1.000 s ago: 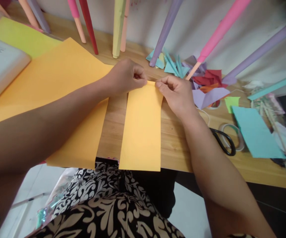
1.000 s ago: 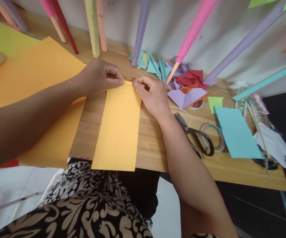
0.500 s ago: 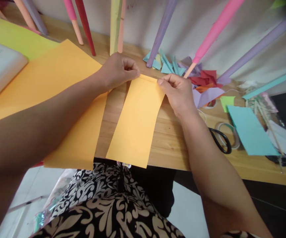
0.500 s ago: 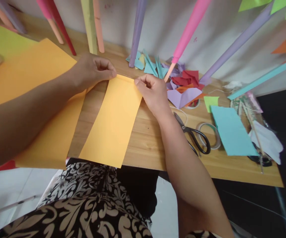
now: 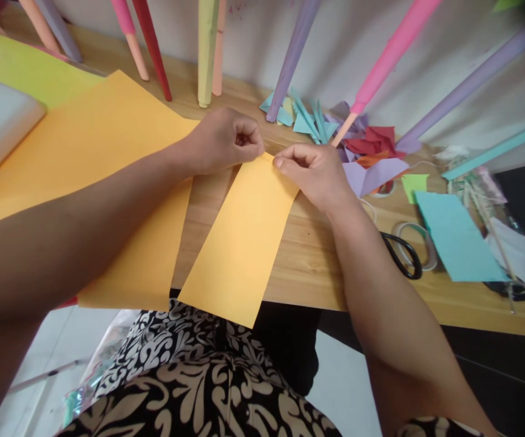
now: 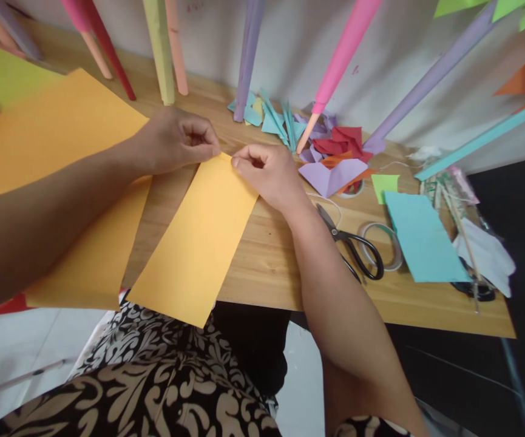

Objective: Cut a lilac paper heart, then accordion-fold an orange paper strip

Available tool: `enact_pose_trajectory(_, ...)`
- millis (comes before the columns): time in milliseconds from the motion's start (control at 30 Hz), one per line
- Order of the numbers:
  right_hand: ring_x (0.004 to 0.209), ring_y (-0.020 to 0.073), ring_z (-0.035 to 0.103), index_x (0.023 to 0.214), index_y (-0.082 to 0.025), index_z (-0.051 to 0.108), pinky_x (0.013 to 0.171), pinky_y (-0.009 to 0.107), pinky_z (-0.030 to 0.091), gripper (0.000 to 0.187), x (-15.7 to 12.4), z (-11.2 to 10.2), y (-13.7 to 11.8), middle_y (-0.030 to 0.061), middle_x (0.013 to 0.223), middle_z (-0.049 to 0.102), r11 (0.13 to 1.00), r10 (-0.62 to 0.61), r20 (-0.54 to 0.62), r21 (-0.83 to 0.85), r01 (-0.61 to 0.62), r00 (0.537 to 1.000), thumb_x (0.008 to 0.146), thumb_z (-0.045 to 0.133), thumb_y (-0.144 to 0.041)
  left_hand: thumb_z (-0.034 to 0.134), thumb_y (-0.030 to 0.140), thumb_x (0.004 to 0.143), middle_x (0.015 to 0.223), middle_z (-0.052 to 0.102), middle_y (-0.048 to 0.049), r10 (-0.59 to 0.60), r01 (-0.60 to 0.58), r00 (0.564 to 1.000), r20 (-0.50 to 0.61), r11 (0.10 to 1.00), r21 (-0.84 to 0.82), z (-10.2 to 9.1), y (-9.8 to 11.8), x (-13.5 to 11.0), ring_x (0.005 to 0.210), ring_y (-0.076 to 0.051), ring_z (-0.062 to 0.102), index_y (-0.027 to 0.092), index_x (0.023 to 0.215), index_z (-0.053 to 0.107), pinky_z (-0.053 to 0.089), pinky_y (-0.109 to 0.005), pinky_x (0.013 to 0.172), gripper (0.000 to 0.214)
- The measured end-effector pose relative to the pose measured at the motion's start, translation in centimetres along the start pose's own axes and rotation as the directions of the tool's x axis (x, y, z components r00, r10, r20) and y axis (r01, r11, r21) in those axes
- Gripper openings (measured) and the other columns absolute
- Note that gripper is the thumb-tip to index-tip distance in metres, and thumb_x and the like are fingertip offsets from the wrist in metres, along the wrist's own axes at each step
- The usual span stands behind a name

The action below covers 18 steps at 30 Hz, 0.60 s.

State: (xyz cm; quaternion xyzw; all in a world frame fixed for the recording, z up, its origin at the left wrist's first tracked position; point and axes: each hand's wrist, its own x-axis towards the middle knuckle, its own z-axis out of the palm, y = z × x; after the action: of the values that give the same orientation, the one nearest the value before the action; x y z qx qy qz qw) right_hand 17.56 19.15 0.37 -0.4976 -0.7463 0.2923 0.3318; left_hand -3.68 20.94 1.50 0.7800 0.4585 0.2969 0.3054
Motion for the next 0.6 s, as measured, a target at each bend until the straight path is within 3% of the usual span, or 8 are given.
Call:
enact_pose_trajectory(200, 0.076, 0.0166, 0.062, 0.073, -0.023, 0.071, 0.073, 0.034, 0.052, 0.011, 0.1, -0.7, 0.2, -0.0013, 0.077, 0.068, 0.997, 0.024, -0.047, 0.069, -0.021, 0.999, 0.083, 0.066, -0.026, 0.058, 0.037, 0.083, 0.083, 0.066, -0.0008, -0.031, 0.033, 0.999, 0.017, 0.997, -0.074, -1.3, -0.3, -0.1, 0.08, -0.013, 0.049, 0.019, 0.08, 0.061, 0.041, -0.032, 0.076, 0.018)
enact_pose_trajectory(367, 0.071, 0.0151, 0.06, 0.076, -0.022, 0.071, 0.068, 0.032, 0.051, 0.009, 0.4, -1.2, 0.9, -0.001, 0.074, 0.066, 0.99, 0.078, -0.087, 0.121, -0.067, 0.993, 0.083, 0.067, -0.024, 0.057, 0.037, 0.088, 0.086, 0.064, -0.0005, -0.029, 0.03, 0.999, 0.014, 0.994, -0.102, -1.9, -1.2, 0.0, 0.083, -0.013, 0.049, 0.02, 0.082, 0.058, 0.042, -0.033, 0.077, 0.018)
enact_pose_trajectory(500, 0.067, 0.0122, 0.056, 0.077, -0.02, 0.072, 0.063, 0.028, 0.047, 0.006, 0.6, -1.1, 1.9, -0.0018, 0.072, 0.064, 0.978, 0.089, -0.128, 0.2, -0.062, 0.988, 0.081, 0.069, -0.023, 0.063, 0.046, 0.083, 0.075, 0.066, -0.0004, -0.031, 0.02, 0.997, -0.067, 0.987, -0.156, -1.6, -2.3, 0.6, 0.08, -0.015, 0.048, 0.023, 0.077, 0.058, 0.042, -0.033, 0.072, 0.025)
enact_pose_trajectory(600, 0.065, 0.0109, 0.054, 0.076, -0.02, 0.072, 0.062, 0.026, 0.045, 0.006, 0.8, -1.0, 2.3, -0.0032, 0.07, 0.062, 0.977, 0.056, -0.175, 0.211, -0.018, 0.983, 0.081, 0.07, -0.024, 0.068, 0.043, 0.079, 0.072, 0.063, 0.0011, -0.039, 0.014, 0.99, -0.135, 0.983, -0.181, -1.4, -2.7, 0.9, 0.074, -0.013, 0.047, 0.022, 0.077, 0.061, 0.043, -0.032, 0.069, 0.023)
